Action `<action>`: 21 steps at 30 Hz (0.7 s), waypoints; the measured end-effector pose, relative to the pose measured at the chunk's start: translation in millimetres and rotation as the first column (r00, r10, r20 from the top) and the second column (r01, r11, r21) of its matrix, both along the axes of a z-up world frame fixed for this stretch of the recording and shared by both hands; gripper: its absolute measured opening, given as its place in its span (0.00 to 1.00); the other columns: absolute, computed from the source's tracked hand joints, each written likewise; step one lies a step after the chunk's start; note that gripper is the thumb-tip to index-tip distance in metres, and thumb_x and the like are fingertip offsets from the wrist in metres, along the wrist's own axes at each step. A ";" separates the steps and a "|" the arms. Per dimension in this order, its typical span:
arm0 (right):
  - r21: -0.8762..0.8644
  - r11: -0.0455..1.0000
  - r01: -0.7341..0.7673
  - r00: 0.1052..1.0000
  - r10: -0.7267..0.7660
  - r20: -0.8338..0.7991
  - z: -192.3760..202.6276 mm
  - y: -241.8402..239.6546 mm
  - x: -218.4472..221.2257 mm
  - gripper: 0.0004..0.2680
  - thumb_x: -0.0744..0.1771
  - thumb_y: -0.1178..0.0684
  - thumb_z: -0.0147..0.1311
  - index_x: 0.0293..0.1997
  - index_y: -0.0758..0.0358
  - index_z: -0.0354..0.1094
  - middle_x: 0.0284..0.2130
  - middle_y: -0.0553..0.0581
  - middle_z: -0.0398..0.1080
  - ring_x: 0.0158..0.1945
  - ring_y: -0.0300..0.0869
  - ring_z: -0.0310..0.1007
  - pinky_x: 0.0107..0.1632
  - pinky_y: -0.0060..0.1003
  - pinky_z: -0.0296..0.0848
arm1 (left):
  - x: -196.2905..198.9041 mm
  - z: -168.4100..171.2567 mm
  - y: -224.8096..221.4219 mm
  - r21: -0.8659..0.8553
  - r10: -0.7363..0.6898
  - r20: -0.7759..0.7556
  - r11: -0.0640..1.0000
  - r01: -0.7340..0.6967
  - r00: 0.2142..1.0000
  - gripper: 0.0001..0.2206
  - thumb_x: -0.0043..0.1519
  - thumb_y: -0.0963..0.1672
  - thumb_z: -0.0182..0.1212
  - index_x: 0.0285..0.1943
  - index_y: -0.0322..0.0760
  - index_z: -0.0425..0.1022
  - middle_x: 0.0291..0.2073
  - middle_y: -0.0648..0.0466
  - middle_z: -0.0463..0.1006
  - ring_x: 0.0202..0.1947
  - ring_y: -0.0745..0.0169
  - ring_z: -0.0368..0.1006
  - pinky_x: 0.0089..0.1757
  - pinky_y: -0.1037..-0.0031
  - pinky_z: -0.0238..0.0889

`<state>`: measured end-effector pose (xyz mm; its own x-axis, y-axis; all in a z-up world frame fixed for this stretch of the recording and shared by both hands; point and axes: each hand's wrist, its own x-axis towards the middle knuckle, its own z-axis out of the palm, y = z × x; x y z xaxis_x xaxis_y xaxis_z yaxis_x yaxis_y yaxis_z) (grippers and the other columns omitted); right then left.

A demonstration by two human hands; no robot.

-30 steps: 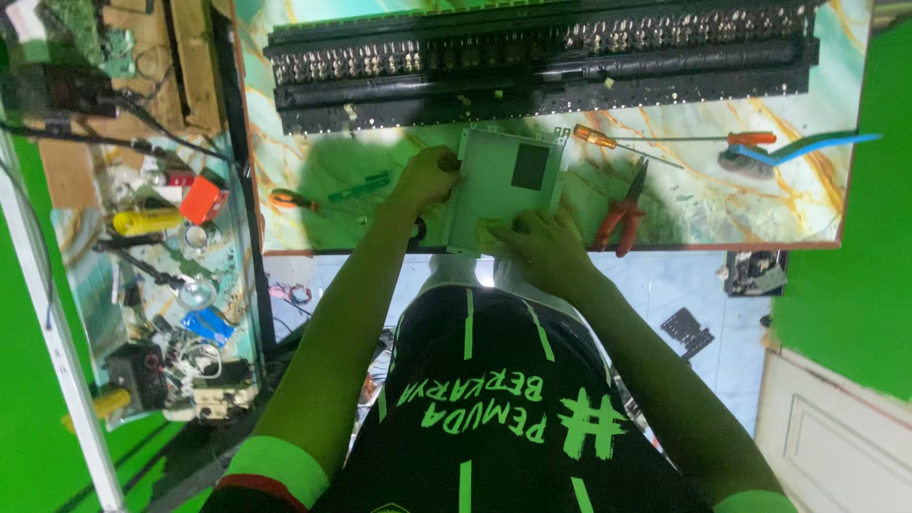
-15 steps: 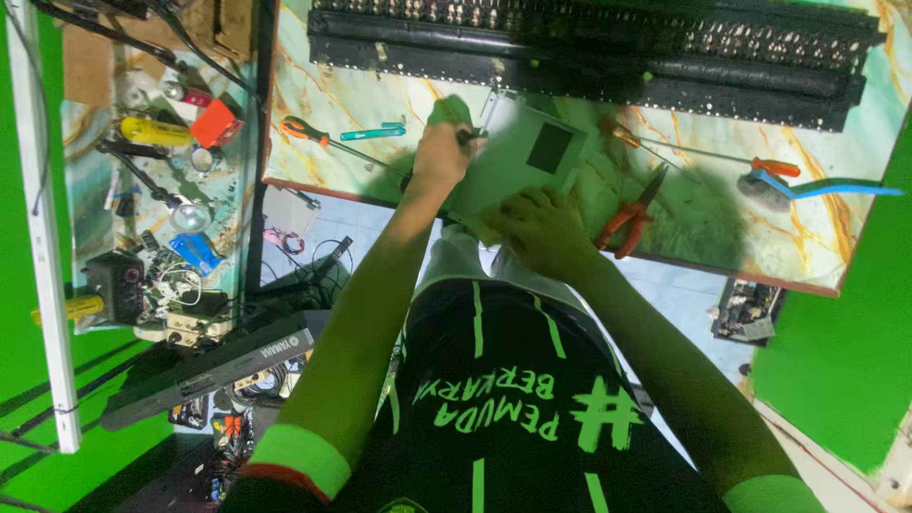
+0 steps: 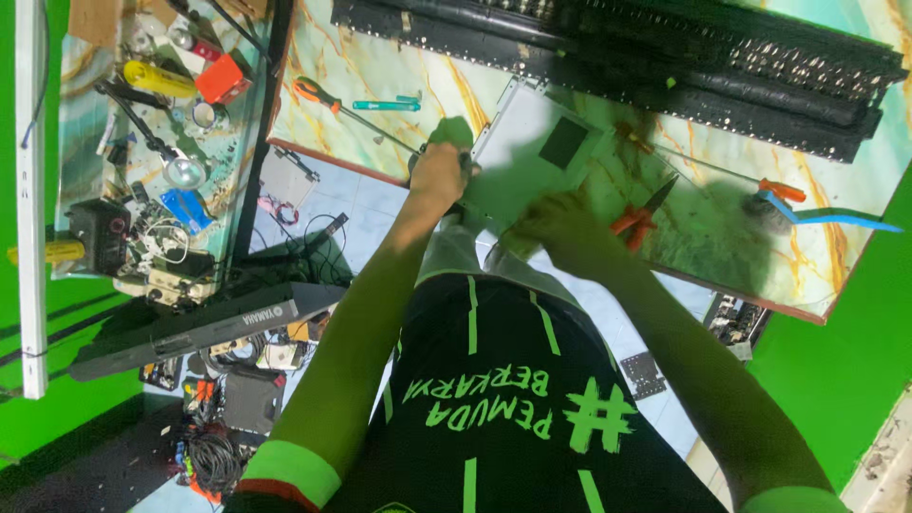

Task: The person cleans a metal component and then uses a screwdriver to reassemble the internal mechanisms of an electronic keyboard at a workstation.

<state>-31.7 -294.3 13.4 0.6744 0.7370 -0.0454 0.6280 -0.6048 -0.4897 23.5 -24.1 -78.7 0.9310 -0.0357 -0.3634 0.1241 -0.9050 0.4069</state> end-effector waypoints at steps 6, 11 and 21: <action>-0.135 0.989 0.052 0.993 -0.038 0.109 -4.8 -9.7 -15.9 0.10 0.63 0.55 0.55 0.47 0.53 0.76 0.54 0.54 0.70 0.66 0.51 0.61 0.69 0.56 0.54 | -14.1 19.0 -1.7 -0.198 0.079 0.064 0.978 -0.065 0.995 0.13 0.58 0.46 0.71 0.48 0.36 0.81 0.38 0.38 0.82 0.44 0.35 0.77 0.46 0.54 0.70; -0.154 0.988 0.013 0.991 0.008 0.137 -12.2 -15.2 -30.7 0.15 0.62 0.58 0.53 0.53 0.49 0.75 0.59 0.56 0.68 0.68 0.52 0.59 0.69 0.58 0.51 | -17.0 22.3 -5.6 -0.281 0.102 0.093 0.957 -0.072 0.990 0.11 0.58 0.44 0.70 0.47 0.37 0.82 0.36 0.40 0.83 0.41 0.36 0.79 0.46 0.56 0.71; -0.074 0.991 0.112 0.994 -0.112 0.010 -21.3 -29.5 -38.5 0.10 0.64 0.55 0.58 0.48 0.49 0.77 0.57 0.57 0.70 0.63 0.54 0.62 0.62 0.58 0.59 | -20.9 5.3 -1.8 -0.295 0.111 0.118 0.953 -0.072 0.987 0.11 0.58 0.44 0.71 0.46 0.33 0.80 0.36 0.38 0.82 0.40 0.35 0.79 0.43 0.56 0.72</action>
<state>-70.2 -323.8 -8.0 0.7530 0.6514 -0.0933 0.5568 -0.7062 -0.4373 2.6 -25.9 -73.3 0.9741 -0.0330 -0.2238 0.1285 -0.7337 0.6672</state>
